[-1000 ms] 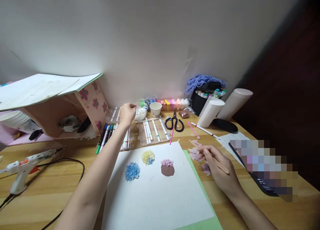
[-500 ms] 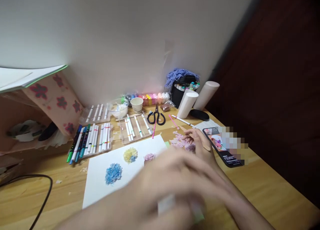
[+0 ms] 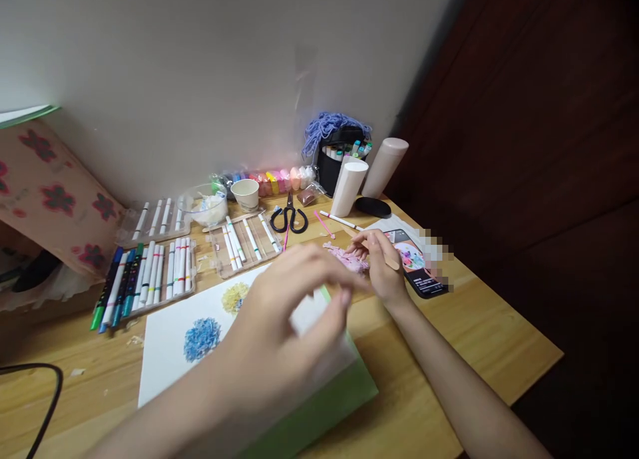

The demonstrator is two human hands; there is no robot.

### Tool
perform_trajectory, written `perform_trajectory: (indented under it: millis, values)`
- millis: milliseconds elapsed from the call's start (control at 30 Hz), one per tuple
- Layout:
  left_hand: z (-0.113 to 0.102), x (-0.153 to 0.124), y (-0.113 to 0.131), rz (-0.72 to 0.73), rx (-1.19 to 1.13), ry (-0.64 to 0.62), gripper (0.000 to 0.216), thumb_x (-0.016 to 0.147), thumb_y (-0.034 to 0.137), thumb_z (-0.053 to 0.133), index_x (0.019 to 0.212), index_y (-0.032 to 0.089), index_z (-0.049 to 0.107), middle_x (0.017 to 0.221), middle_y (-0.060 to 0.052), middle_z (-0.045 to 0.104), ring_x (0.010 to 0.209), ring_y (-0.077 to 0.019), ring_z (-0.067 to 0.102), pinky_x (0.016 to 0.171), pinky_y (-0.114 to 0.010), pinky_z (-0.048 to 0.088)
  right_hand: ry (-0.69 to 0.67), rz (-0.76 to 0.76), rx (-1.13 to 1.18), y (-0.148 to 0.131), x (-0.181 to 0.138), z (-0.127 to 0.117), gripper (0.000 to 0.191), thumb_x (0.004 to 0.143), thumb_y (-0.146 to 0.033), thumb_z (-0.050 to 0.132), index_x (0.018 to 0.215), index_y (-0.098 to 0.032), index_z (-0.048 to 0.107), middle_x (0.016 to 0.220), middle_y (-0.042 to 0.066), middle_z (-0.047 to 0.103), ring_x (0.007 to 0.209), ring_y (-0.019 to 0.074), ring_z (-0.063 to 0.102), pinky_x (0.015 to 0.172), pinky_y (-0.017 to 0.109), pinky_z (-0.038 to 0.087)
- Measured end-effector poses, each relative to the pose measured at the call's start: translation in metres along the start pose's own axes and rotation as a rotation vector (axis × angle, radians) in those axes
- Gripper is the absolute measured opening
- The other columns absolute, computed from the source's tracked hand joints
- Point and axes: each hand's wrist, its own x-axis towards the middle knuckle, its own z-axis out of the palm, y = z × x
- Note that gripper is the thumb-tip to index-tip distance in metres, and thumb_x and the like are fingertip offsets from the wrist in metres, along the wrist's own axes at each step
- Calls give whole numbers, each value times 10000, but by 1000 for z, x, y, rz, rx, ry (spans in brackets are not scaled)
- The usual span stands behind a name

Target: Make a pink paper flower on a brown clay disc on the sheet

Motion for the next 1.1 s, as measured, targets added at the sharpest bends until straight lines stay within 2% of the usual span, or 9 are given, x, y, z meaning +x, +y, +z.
perform_trajectory:
  millis: [67,167,267,367,667,800,933,1000,1100]
  values:
    - [17,19,-14,-96,57,-81,154,883,248,527,969,231,654,979,-68,660,926,-227,613,775,-370,519,36,10,17,2,2,0,346,954,-471,345,831,-218,548,744,13,621,711,160,598,675,284,460]
    - [54,44,-43,-231,195,-245,150,844,223,549,927,172,663,950,-89,666,916,-241,611,760,-362,498,58,13,36,4,4,-1,336,958,-454,346,834,-214,546,726,8,610,698,151,597,658,273,451]
    - [82,57,-58,-268,213,-276,133,811,207,569,861,150,678,905,-106,669,895,-251,612,730,-350,487,50,-3,40,3,4,-2,329,963,-439,341,836,-214,545,720,4,607,700,146,595,666,272,448]
    - [91,62,-60,-284,204,-287,118,790,194,580,827,148,683,881,-106,670,854,-242,615,725,-345,480,36,-8,21,1,3,-2,328,963,-443,342,829,-217,538,707,1,605,701,148,587,681,277,444]
    - [96,60,-65,-320,92,-287,86,755,164,581,749,168,666,830,-70,679,767,-207,606,643,-297,437,41,-18,22,1,3,-3,326,963,-442,347,834,-218,546,718,0,603,707,148,573,682,279,432]
    - [91,55,-66,-351,-7,-269,88,771,219,597,748,175,669,838,-56,700,769,-196,610,650,-289,434,53,-28,30,1,2,-3,335,964,-444,348,836,-213,554,705,-3,601,696,142,572,669,276,429]
    - [71,39,-72,-405,-180,-251,178,831,305,558,801,171,670,811,-33,716,738,-152,627,669,-253,458,39,-26,50,-3,0,-1,344,962,-443,353,820,-210,561,665,-9,614,658,130,574,642,264,430]
    - [57,24,-77,-519,-372,-197,240,803,383,590,759,158,663,777,-39,707,714,-155,623,645,-252,457,13,-8,107,-7,-2,1,330,962,-435,357,833,-210,561,630,-15,619,623,124,578,619,256,431]
    - [35,-1,-83,-659,-469,-94,249,764,403,620,747,157,654,795,-41,704,699,-147,614,635,-248,446,-59,63,246,-15,-8,7,302,958,-426,366,840,-214,544,551,-33,604,540,115,568,565,244,423]
